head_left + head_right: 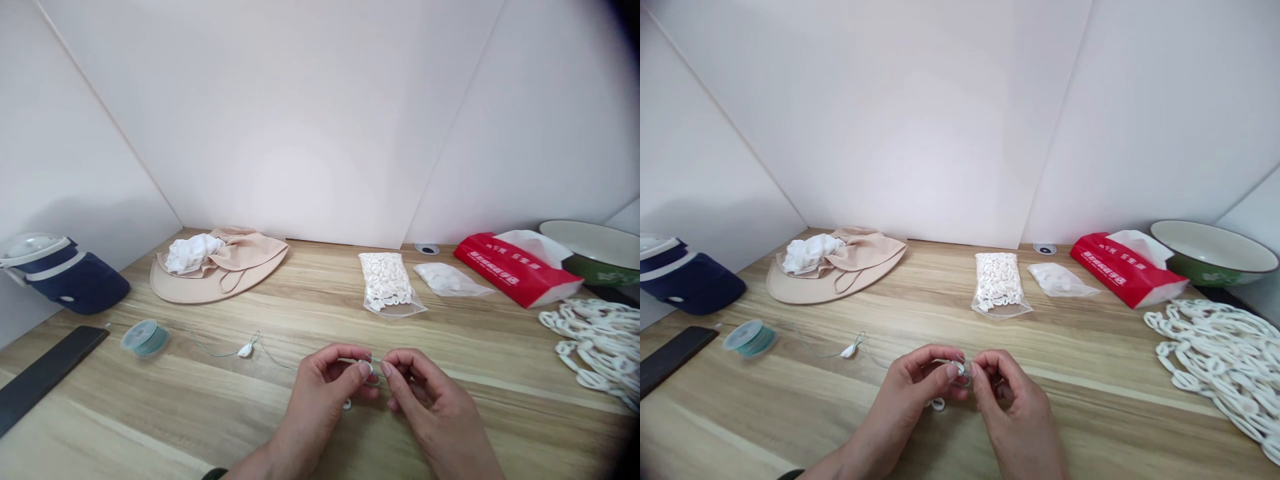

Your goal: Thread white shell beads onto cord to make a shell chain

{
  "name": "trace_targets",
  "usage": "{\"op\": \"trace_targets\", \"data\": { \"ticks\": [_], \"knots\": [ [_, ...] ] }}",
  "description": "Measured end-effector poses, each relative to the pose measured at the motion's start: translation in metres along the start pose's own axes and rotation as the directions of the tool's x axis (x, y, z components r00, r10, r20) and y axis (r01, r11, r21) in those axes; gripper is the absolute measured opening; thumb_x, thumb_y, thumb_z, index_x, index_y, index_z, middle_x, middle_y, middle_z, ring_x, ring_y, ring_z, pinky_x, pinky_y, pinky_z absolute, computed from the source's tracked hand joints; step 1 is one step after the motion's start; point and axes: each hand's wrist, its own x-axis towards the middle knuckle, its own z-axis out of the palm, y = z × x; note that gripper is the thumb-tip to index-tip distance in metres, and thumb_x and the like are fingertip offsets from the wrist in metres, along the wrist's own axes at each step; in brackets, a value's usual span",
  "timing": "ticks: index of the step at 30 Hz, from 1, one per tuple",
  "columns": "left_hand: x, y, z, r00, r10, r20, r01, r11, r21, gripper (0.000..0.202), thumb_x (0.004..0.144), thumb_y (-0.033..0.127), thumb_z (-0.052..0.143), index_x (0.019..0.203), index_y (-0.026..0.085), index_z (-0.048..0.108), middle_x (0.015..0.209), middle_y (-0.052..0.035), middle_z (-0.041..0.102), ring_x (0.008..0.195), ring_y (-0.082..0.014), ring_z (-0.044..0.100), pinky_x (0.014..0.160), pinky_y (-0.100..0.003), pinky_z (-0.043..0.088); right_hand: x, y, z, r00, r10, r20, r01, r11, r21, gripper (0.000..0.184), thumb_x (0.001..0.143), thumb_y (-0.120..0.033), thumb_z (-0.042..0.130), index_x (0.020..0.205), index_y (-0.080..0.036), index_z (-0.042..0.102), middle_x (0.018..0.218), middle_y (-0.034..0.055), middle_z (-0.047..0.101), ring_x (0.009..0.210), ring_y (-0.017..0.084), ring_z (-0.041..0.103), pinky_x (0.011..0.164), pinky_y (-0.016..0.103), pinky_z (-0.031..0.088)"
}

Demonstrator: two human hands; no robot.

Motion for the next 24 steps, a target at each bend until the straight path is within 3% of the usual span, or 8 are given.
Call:
{"op": "trace_targets", "data": {
  "ticks": [6, 10, 17, 20, 24],
  "knots": [
    [0.000, 0.000, 0.000, 0.999, 0.031, -0.020, -0.031, 0.999, 0.021, 0.027, 0.072, 0.033, 0.074, 0.084, 0.010, 0.068, 0.070, -0.0067, 0.071, 0.061, -0.0155, 0.065, 0.064, -0.026, 0.050, -0.002, -0.002, 0.005, 0.999, 0.026, 0.042, -0.028, 0.999, 0.031, 0.019, 0.080, -0.041, 0.061, 0.077, -0.022, 0.061, 0.065, -0.0019, 0.060, 0.055, 0.014, 0.058, 0.051, 0.020, 0.048],
    [0.000, 0.000, -0.001, 0.996, 0.079, -0.031, -0.078, 0.996, 0.047, 0.022, 0.072, 0.031, 0.073, 0.073, 0.011, 0.068, 0.067, -0.0053, 0.069, 0.061, -0.0154, 0.063, 0.064, -0.027, 0.050, -0.005, -0.004, 0.010, 0.996, 0.085, 0.004, -0.085, 0.993, 0.080, 0.018, 0.078, -0.041, 0.062, 0.080, -0.023, 0.062, 0.066, -0.0024, 0.060, 0.056, 0.014, 0.058, 0.051, 0.020, 0.047],
    [0.000, -0.002, -0.002, 0.976, 0.211, -0.049, -0.198, 0.961, 0.193, 0.014, 0.073, 0.025, 0.073, 0.068, 0.013, 0.069, 0.064, -0.0023, 0.065, 0.063, -0.0137, 0.059, 0.063, -0.023, 0.047, -0.004, -0.001, 0.004, 0.999, 0.008, 0.048, -0.006, 0.998, -0.058, 0.018, 0.079, -0.039, 0.061, 0.078, -0.022, 0.066, 0.068, 0.0011, 0.064, 0.060, 0.016, 0.058, 0.053, 0.021, 0.046],
    [0.000, -0.004, -0.002, 0.978, 0.211, -0.004, -0.208, 0.967, 0.151, 0.011, 0.073, 0.025, 0.073, 0.075, 0.014, 0.071, 0.074, -0.0039, 0.067, 0.072, -0.0153, 0.061, 0.069, -0.024, 0.048, -0.002, -0.002, 0.001, 0.999, 0.029, 0.015, -0.029, 0.999, -0.020, 0.018, 0.078, -0.040, 0.063, 0.076, -0.022, 0.065, 0.061, -0.0015, 0.060, 0.054, 0.014, 0.055, 0.051, 0.020, 0.046],
    [0.001, -0.006, -0.002, 0.984, 0.178, 0.028, -0.179, 0.983, 0.042, 0.025, 0.070, 0.022, 0.076, 0.093, 0.016, 0.071, 0.087, -0.0060, 0.069, 0.082, -0.0175, 0.063, 0.078, -0.027, 0.049, 0.000, -0.003, -0.001, 0.998, 0.057, -0.003, -0.056, 0.997, 0.043, 0.019, 0.078, -0.041, 0.064, 0.076, -0.022, 0.065, 0.065, -0.0010, 0.062, 0.053, 0.013, 0.057, 0.050, 0.020, 0.048]
  ]
}}
